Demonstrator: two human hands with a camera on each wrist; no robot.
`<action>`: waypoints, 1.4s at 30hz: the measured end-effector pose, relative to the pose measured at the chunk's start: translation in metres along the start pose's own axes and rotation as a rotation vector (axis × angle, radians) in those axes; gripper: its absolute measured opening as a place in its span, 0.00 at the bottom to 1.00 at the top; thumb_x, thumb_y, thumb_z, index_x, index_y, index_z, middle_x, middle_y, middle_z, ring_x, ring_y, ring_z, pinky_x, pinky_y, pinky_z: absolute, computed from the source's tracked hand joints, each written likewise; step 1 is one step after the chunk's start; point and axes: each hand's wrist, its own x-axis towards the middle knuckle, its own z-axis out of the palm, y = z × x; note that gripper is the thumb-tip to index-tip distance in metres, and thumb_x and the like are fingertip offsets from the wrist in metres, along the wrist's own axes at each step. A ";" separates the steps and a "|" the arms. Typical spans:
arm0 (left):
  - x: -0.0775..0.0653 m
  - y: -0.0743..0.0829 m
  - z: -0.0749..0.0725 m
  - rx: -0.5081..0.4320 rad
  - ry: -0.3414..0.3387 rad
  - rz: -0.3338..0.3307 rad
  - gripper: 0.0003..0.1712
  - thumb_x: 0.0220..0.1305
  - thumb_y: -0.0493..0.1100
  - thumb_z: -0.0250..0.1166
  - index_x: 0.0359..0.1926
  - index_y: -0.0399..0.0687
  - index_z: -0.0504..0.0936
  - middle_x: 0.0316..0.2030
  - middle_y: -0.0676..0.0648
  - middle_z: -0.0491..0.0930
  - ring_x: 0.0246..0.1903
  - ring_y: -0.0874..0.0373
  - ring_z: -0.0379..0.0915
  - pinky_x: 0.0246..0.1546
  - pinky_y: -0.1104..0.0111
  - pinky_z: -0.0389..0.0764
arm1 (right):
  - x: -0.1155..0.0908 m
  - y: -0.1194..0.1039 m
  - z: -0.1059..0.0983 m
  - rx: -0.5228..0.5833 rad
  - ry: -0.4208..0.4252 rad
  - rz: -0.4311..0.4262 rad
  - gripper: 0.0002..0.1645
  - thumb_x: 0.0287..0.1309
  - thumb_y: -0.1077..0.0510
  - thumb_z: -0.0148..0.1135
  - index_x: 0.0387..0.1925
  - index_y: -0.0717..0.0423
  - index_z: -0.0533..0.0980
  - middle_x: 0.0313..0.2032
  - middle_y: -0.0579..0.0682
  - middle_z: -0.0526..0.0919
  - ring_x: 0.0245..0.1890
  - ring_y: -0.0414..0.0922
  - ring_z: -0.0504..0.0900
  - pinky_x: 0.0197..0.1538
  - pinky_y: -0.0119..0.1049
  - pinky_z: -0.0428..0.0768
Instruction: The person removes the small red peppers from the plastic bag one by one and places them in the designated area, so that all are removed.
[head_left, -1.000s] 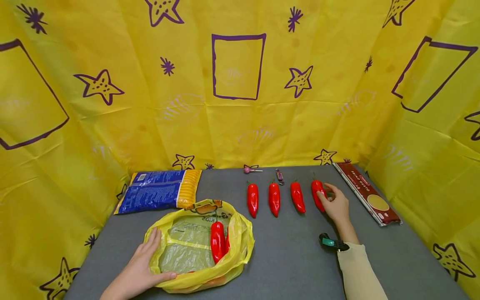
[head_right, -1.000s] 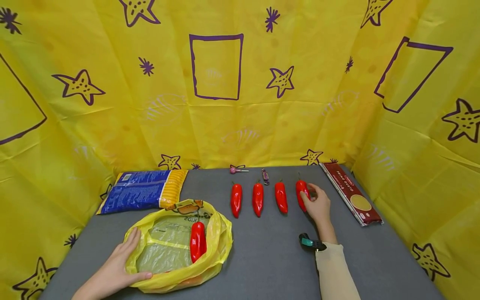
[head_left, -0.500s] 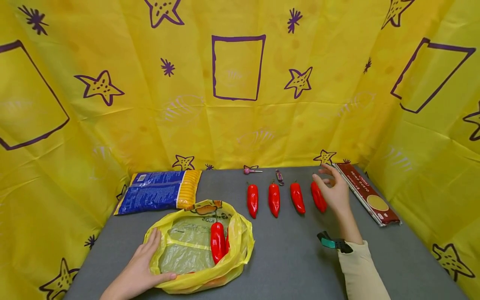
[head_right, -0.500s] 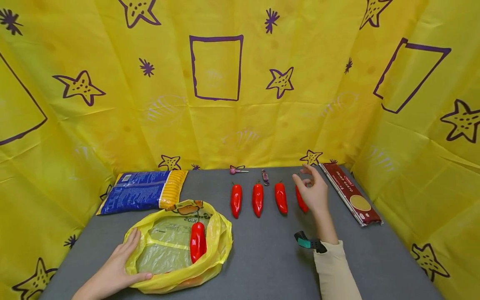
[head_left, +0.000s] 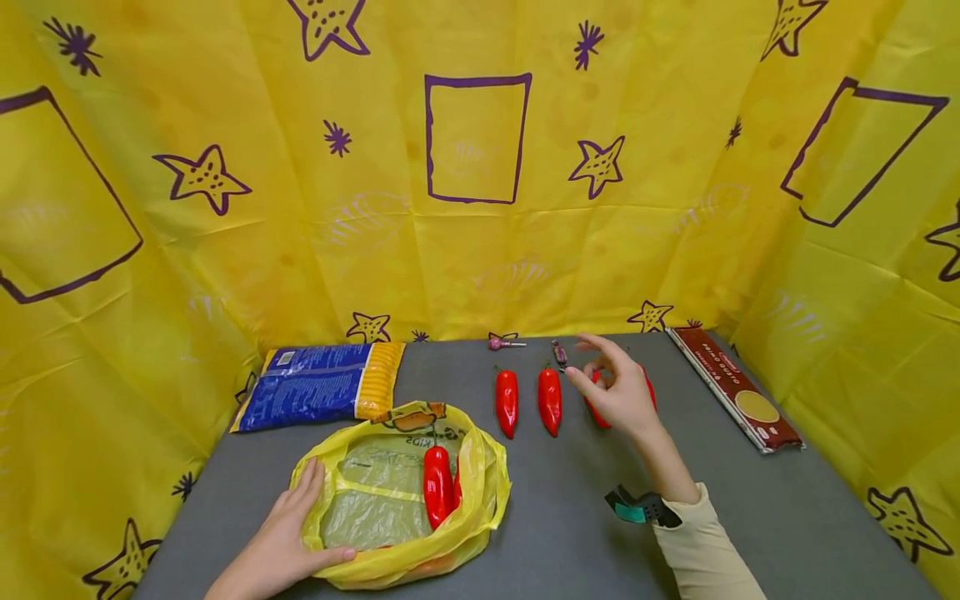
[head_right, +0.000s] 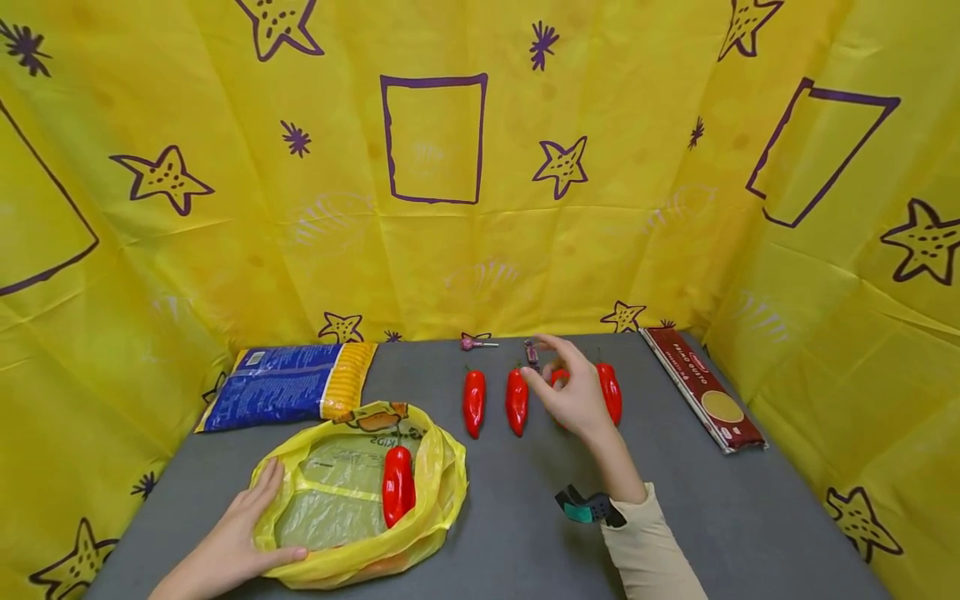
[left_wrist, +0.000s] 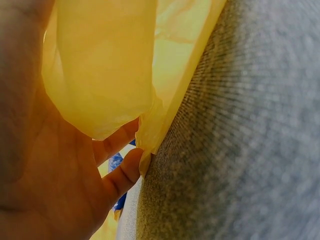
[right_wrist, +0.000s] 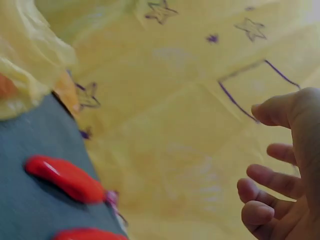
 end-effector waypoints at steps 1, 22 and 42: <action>0.000 0.000 0.000 0.001 0.006 0.005 0.78 0.55 0.69 0.78 0.84 0.33 0.39 0.83 0.27 0.34 0.75 0.16 0.39 0.63 0.21 0.59 | 0.000 -0.001 0.006 0.010 -0.029 -0.012 0.31 0.65 0.62 0.74 0.68 0.52 0.78 0.54 0.56 0.85 0.31 0.41 0.79 0.25 0.29 0.73; 0.000 -0.002 -0.004 0.009 0.071 0.069 0.78 0.53 0.68 0.80 0.84 0.34 0.41 0.83 0.29 0.36 0.75 0.20 0.44 0.63 0.22 0.61 | 0.029 -0.056 0.101 0.019 -0.537 -0.373 0.28 0.67 0.56 0.72 0.66 0.54 0.79 0.58 0.52 0.85 0.32 0.46 0.81 0.30 0.40 0.81; -0.001 -0.004 0.002 -0.010 0.047 0.039 0.79 0.52 0.70 0.79 0.85 0.37 0.40 0.84 0.30 0.35 0.76 0.22 0.45 0.63 0.22 0.63 | 0.059 -0.106 0.182 -0.061 -0.862 -0.446 0.28 0.69 0.54 0.71 0.67 0.56 0.79 0.55 0.51 0.86 0.30 0.42 0.80 0.37 0.24 0.77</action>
